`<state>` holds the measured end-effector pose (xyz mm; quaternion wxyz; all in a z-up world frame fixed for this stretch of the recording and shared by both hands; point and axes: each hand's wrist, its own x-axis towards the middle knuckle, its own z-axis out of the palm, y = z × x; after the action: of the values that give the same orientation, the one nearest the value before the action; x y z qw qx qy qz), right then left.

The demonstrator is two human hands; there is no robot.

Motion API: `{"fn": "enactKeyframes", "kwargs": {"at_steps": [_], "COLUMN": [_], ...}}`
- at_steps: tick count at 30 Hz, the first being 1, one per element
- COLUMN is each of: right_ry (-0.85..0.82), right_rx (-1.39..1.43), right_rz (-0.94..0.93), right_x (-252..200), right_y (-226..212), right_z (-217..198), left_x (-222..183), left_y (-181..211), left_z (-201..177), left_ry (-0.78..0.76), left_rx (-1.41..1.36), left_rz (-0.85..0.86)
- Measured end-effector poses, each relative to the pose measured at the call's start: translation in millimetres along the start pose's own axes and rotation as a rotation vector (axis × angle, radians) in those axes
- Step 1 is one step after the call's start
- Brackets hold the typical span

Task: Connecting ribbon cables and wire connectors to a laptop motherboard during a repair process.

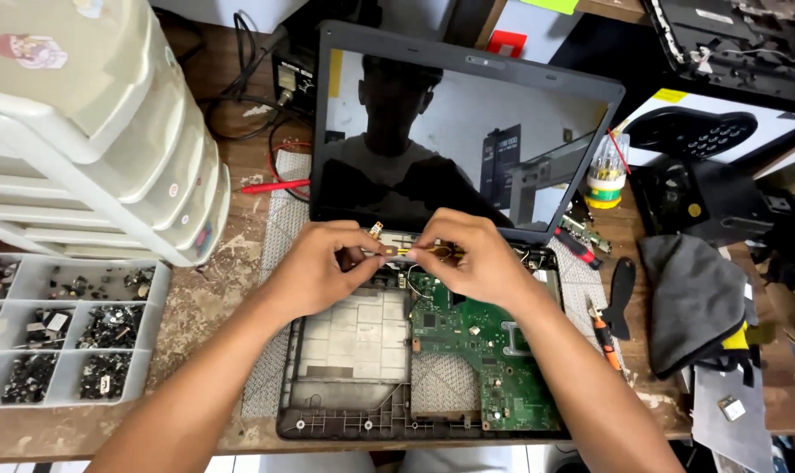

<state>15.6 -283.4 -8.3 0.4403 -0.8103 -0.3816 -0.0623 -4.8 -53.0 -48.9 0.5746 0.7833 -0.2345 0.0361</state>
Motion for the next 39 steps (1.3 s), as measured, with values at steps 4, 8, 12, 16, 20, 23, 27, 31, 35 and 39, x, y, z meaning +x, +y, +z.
{"fn": "enactKeyframes", "kwargs": {"at_steps": [4,8,12,16,20,23,27,31,35,39], "right_ry": [0.047,0.030,0.020,0.080,0.013,0.074,0.110,0.055,0.048,0.072], "right_rx": [-0.202,-0.018,-0.095,-0.091,-0.005,-0.076,0.027,0.053,0.115,0.119], "right_rz": [-0.040,-0.040,-0.059,-0.098,-0.065,-0.070,-0.068,-0.085,-0.120,-0.103], "right_x": [-3,-6,-9,-5,-10,-5,-10,-7,-4,-3], "right_y": [10,17,37,24,33,35,40,30,28,27], "right_z": [-3,5,8,-2,7,-3,0,3,4,4], "left_x": [2,3,2,2,1,1,5,3,3,1], "left_y": [2,10,7,7,9,6,8,9,11,9], "left_z": [-2,-4,-6,-6,-7,-9,-12,-11,-10,-7], "left_ry": [-0.002,-0.031,-0.044,-0.035,-0.051,-0.047,-0.033,-0.036,-0.040,-0.073], "left_rx": [-0.006,-0.037,-0.029,-0.066,-0.058,-0.065,-0.082,-0.104,-0.086,0.040], "left_rz": [-0.008,-0.053,-0.081,-0.067,-0.069,-0.039,0.008,0.009,0.028,0.103]}}
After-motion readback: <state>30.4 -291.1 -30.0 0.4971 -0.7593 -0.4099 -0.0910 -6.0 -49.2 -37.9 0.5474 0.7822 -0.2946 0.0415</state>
